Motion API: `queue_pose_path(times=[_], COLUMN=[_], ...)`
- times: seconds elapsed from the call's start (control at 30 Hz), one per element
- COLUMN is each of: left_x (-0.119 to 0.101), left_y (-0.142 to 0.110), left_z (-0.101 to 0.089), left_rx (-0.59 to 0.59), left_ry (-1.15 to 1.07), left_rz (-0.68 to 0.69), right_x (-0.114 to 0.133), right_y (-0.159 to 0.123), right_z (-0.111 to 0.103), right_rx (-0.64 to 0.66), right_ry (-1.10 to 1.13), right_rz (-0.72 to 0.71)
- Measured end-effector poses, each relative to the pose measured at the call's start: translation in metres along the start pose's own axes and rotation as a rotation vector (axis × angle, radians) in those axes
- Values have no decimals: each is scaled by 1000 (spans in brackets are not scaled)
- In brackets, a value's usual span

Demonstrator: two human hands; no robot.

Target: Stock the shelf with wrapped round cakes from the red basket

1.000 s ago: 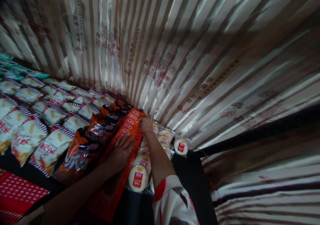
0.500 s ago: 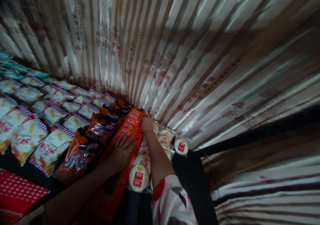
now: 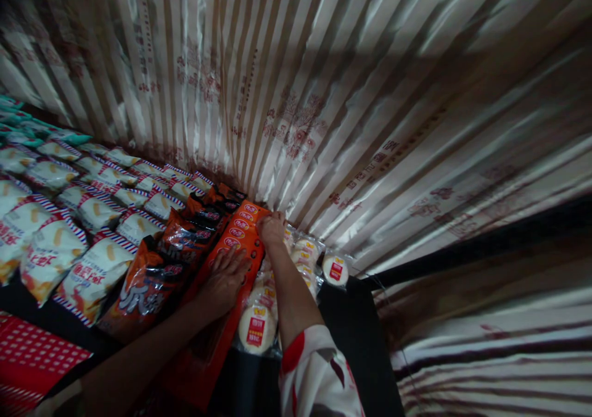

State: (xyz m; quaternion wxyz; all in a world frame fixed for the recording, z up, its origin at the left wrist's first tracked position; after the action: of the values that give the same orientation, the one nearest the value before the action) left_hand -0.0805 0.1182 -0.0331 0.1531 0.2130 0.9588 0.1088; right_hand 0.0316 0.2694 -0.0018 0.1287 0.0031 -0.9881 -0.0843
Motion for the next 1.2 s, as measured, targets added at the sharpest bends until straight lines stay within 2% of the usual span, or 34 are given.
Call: queue_pose_path(times=[0.13, 0.43, 0.57, 0.77, 0.9, 1.03, 1.2], left_x=[0, 0, 0, 0, -1, -1, -2], left_y=[0, 0, 0, 0, 1, 2, 3], left_z=[1, 2, 4, 4, 1, 1, 0], left_rx=[17, 15, -4, 27, 71, 112, 119], left_ry=[-9, -11, -16, -3, -7, -18, -10], left_rz=[4, 0, 3, -1, -5, -16, -12], right_x=[-1, 1, -4, -17, -23, -25, -20], right_y=[0, 1, -1, -3, -22, -56, -98], right_z=[2, 3, -2, -24, -42, -52, -47], right_rx=[-19, 27, -38, -247, -355, -423, -398], right_ry=[11, -37, 77, 267, 392, 451, 400], right_rz=[2, 22, -15, -168, -236, -301, -367])
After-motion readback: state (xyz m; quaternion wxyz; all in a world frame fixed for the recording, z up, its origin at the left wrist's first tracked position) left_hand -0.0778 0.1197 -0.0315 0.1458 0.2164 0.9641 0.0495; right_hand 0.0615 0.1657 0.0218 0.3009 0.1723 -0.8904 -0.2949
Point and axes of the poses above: each hand's wrist, its own y-axis towards the middle knuckle, its own z-axis out of the palm, x = y × z, the point moved 6 cm from there along y, towards the middle knuckle, and after that the axes turned 8 degrees about y, right-handed, at the moved point
